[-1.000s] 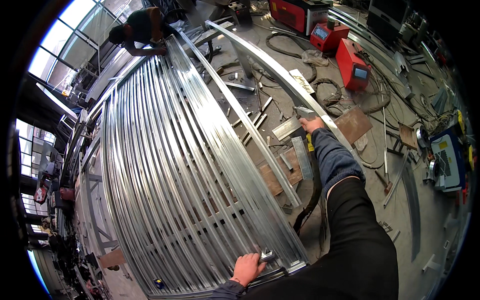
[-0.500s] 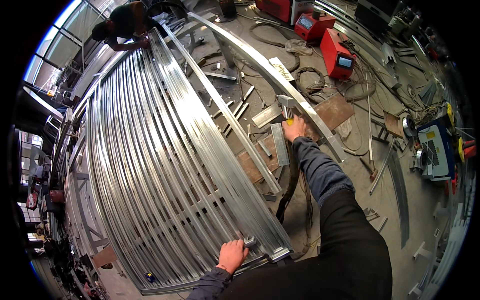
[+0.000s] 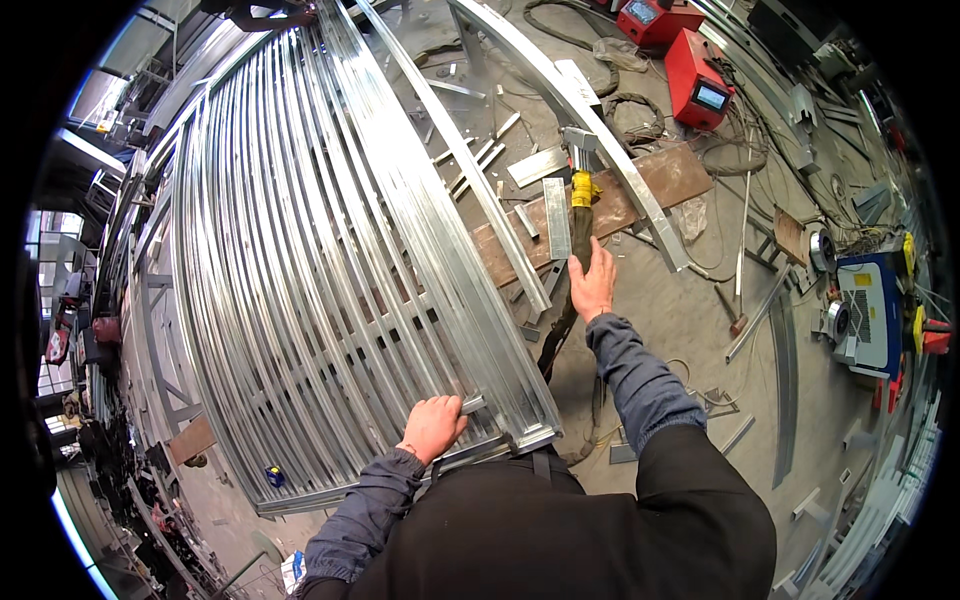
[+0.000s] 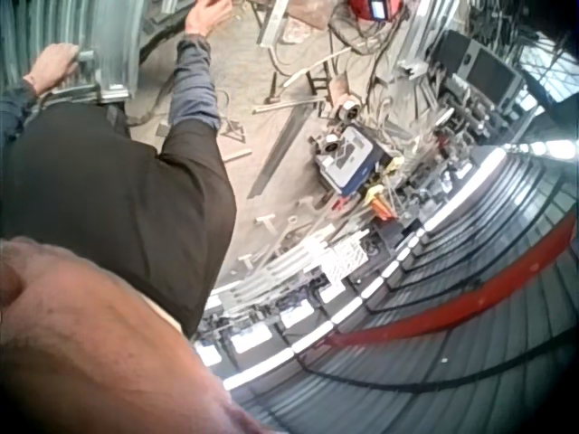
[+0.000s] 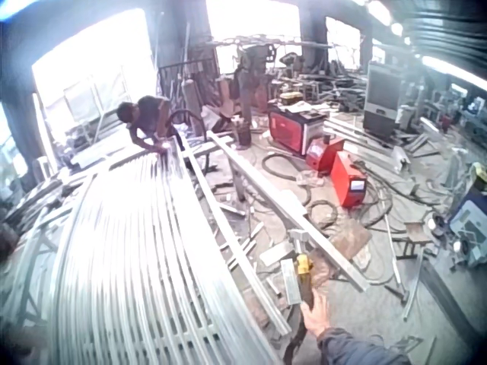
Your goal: The person uses a pneumatic rivet gun to fasten metal bars to a large metal frame. They repeatedly position the tool and fire it at multiple points along the frame's edge, then flip the frame to continue working on the opposite side.
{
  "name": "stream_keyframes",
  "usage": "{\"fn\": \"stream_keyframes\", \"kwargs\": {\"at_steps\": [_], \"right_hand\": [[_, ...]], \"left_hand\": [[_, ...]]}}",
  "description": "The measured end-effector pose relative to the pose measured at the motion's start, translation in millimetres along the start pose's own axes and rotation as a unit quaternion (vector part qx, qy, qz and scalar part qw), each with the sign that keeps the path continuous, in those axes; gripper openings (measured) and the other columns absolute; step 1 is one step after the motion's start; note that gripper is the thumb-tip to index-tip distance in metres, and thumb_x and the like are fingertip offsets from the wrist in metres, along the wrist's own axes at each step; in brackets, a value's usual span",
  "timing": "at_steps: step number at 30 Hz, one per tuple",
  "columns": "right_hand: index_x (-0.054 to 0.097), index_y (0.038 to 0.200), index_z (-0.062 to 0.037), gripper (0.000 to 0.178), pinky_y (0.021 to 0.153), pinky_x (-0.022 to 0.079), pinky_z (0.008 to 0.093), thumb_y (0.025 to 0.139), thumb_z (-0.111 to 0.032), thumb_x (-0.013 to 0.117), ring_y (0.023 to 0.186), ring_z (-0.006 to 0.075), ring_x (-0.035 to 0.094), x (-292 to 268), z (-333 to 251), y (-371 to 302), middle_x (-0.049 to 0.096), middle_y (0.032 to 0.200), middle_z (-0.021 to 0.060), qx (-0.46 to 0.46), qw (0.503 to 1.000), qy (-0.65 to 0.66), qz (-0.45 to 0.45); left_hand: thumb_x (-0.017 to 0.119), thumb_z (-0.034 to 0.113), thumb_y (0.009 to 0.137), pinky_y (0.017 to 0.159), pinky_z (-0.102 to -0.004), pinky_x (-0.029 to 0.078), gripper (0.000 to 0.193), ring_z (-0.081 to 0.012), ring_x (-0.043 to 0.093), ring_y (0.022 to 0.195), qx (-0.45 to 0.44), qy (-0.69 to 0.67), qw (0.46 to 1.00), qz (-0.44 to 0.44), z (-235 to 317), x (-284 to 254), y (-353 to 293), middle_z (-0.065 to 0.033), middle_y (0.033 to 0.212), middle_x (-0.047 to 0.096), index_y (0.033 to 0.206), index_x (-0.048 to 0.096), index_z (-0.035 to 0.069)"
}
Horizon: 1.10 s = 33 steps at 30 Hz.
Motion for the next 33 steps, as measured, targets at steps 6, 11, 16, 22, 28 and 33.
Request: {"fn": "stream_keyframes", "kwargs": {"at_steps": [6, 11, 16, 22, 28, 33], "right_hand": [[0.047, 0.16, -0.0051, 0.066, 0.118, 0.039, 0.0486, 0.104, -0.033, 0.068, 0.138, 0.042, 0.048, -10.1, -49.1, -116.1, 0.052, 0.149, 0.022, -0.017, 0.995, 0.042, -0.087], [0.057, 0.148, -0.0026, 0.056, 0.113, 0.043, 0.0472, 0.099, -0.024, 0.072, 0.129, 0.0406, 0.055, -24.5, -156.3, -207.2, 0.06, 0.138, 0.0205, -0.118, 0.97, 0.11, -0.181], [0.054, 0.156, -0.002, 0.062, 0.107, 0.05, 0.0338, 0.112, -0.045, 0.062, 0.123, 0.0161, 0.061, 53.0, -252.4, -331.8, 0.063, 0.145, 0.0086, 0.268, 0.607, 0.464, -0.587], [0.063, 0.144, -0.0064, 0.051, 0.1, 0.054, 0.0348, 0.11, -0.045, 0.064, 0.107, 0.0194, 0.07, 119.4, -333.6, -415.4, 0.075, 0.127, 0.0065, 0.374, 0.513, 0.492, -0.596], [0.065, 0.134, -0.0068, 0.034, 0.088, 0.058, 0.0391, 0.11, -0.031, 0.064, 0.108, 0.0217, 0.074, 153.0, -367.5, -462.6, 0.077, 0.12, 0.009, 0.423, 0.61, 0.404, -0.534], [0.063, 0.126, -0.0054, 0.031, 0.075, 0.06, 0.0365, 0.106, -0.029, 0.068, 0.091, 0.0184, 0.073, 179.5, -359.9, -498.4, 0.077, 0.111, 0.0106, 0.371, 0.715, 0.28, -0.523]], "left_hand": [[0.072, 0.03, 0.095, 0.075, -0.051, 0.053, 0.028, -0.0382, 0.068, 0.085, -0.037, -0.087, 0.993, 0.066, 5.5, -79.0, -33.5, -0.0149, 0.084, 0.066, 0.092, 0.06, 0.005], [0.068, 0.031, 0.105, 0.07, -0.0478, 0.05, 0.029, -0.039, 0.063, 0.076, -0.225, -0.278, 0.917, 0.176, -58.5, -114.8, -115.5, -0.0179, 0.082, 0.062, 0.097, 0.06, 0.005], [0.053, 0.039, 0.117, 0.08, -0.0272, 0.052, 0.033, -0.0084, 0.062, 0.084, -0.206, -0.724, 0.642, 0.147, -64.0, -34.8, -156.7, -0.0005, 0.098, 0.069, 0.119, 0.062, 0.006], [0.058, 0.043, 0.114, 0.087, -0.0334, 0.055, 0.044, -0.014, 0.065, 0.093, -0.18, -0.671, 0.718, 0.05, -101.3, -19.0, -222.1, -0.0052, 0.104, 0.072, 0.13, 0.066, 0.003], [0.075, 0.037, 0.093, 0.095, -0.0472, 0.057, 0.039, -0.0377, 0.071, 0.109, -0.339, -0.23, 0.869, 0.276, -316.0, 6.5, -390.3, -0.0181, 0.113, 0.075, 0.115, 0.076, 0.004], [0.076, 0.022, 0.085, 0.112, -0.054, 0.046, 0.066, -0.0426, 0.055, 0.132, -0.557, -0.048, 0.778, 0.287, -458.8, 56.4, -534.6, -0.0184, 0.147, 0.055, 0.147, 0.056, 0.011]]}}
Point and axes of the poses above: each hand's wrist, its own y-axis towards the middle knuckle, its own x-axis out of the palm, z = x × y, the point moved 8 cm from there along y, towards the middle knuckle
